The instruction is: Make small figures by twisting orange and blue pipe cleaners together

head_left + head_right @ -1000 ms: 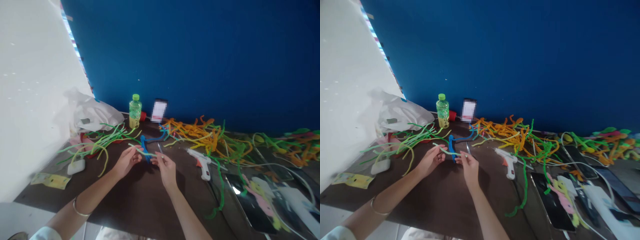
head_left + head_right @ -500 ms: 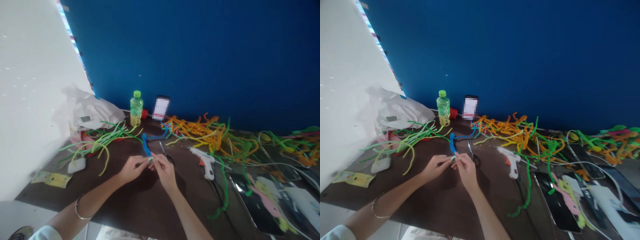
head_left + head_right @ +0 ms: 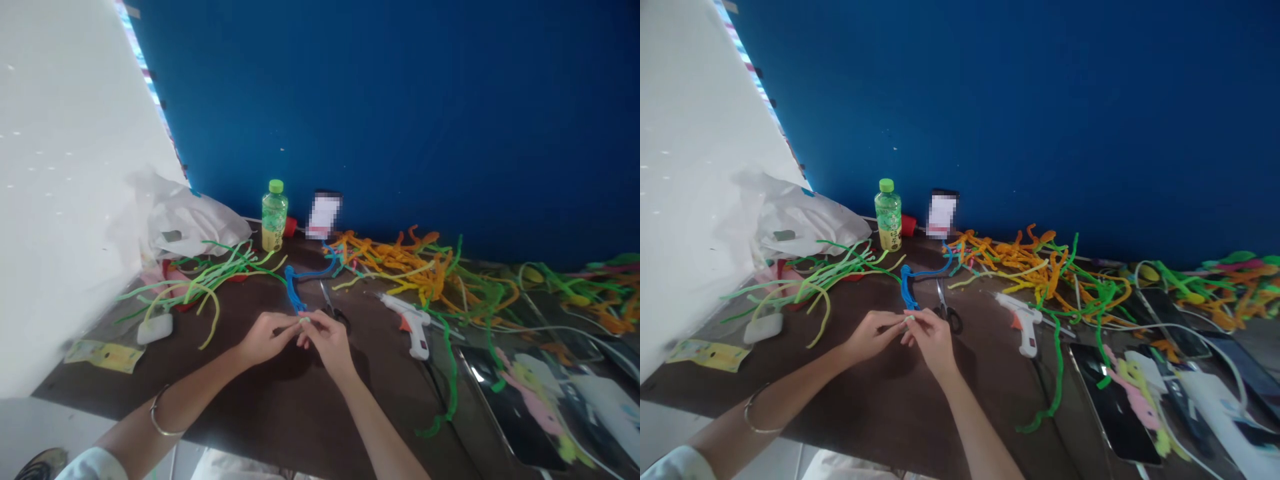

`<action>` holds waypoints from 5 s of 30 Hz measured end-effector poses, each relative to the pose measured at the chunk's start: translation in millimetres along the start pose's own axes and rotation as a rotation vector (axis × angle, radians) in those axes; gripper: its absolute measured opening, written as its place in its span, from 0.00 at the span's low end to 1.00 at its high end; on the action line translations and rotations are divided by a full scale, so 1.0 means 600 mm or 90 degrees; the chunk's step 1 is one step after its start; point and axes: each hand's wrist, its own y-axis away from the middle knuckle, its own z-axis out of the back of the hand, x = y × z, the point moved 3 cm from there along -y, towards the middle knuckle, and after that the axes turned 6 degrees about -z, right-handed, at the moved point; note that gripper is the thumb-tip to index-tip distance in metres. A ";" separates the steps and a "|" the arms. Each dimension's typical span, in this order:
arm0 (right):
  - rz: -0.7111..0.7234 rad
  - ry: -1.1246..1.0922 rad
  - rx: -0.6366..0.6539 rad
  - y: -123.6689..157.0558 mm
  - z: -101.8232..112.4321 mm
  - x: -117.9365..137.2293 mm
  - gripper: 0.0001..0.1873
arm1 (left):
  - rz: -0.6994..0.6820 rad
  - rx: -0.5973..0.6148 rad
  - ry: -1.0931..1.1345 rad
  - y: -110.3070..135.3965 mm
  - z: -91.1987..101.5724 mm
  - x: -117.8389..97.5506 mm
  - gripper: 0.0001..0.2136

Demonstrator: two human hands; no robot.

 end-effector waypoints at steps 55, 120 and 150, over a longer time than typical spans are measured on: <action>-0.039 0.111 -0.051 -0.001 0.048 0.001 0.15 | -0.170 -0.113 -0.136 0.006 0.048 0.018 0.06; 0.577 0.528 -0.456 0.022 0.127 0.078 0.05 | 0.172 -0.224 0.469 -0.213 -0.094 -0.070 0.13; 0.500 0.574 -0.537 0.012 0.154 0.068 0.08 | 0.207 -0.362 0.532 -0.213 -0.145 -0.055 0.13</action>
